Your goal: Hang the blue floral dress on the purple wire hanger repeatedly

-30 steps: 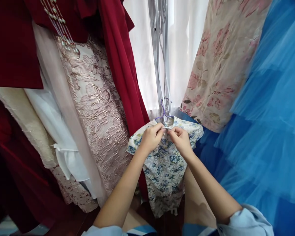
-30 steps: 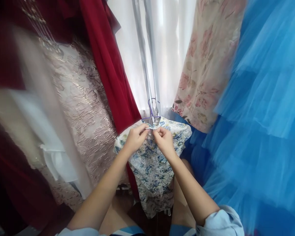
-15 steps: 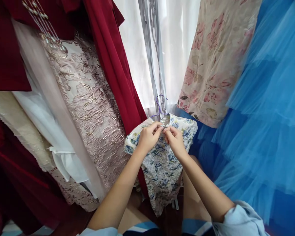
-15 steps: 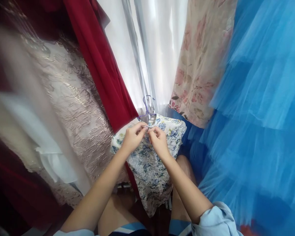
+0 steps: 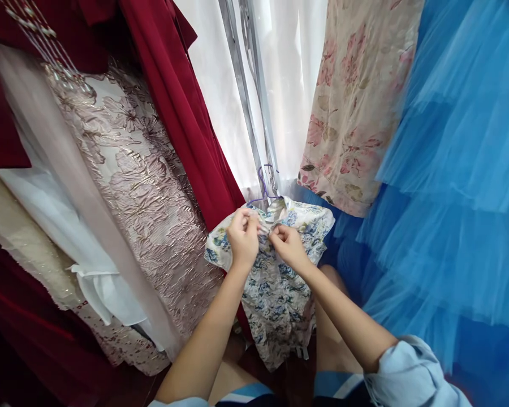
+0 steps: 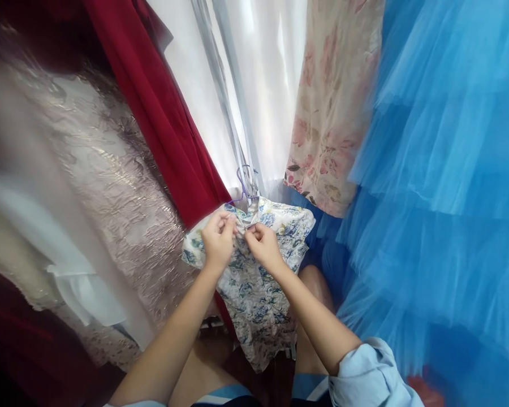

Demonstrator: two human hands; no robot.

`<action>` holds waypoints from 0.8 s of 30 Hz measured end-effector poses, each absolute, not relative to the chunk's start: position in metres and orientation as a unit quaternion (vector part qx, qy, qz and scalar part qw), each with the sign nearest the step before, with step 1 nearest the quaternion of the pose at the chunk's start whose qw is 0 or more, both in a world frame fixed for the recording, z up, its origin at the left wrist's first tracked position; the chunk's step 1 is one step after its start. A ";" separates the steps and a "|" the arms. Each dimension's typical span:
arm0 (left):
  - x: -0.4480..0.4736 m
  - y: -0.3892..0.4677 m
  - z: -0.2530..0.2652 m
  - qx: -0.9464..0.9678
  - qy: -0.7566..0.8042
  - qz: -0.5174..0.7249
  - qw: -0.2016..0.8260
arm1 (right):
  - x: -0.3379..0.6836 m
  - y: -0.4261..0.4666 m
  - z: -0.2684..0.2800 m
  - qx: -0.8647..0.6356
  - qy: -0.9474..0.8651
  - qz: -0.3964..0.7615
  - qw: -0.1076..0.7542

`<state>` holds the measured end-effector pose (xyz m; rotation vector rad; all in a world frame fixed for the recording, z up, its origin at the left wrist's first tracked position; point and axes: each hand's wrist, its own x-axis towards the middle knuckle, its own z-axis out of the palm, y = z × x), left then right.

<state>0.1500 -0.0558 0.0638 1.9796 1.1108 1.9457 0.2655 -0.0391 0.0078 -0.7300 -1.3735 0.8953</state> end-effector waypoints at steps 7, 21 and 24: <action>0.080 -0.035 0.092 0.474 0.339 0.802 0.129 | 0.268 -0.059 -0.045 -0.357 -0.627 0.394 0.570; 0.031 -0.058 -0.006 0.417 0.428 0.775 0.204 | 0.264 -0.096 -0.095 -0.370 -0.620 0.449 0.525; 0.038 -0.049 0.005 0.433 0.435 0.768 0.182 | 0.261 -0.102 -0.099 -0.371 -0.622 0.462 0.511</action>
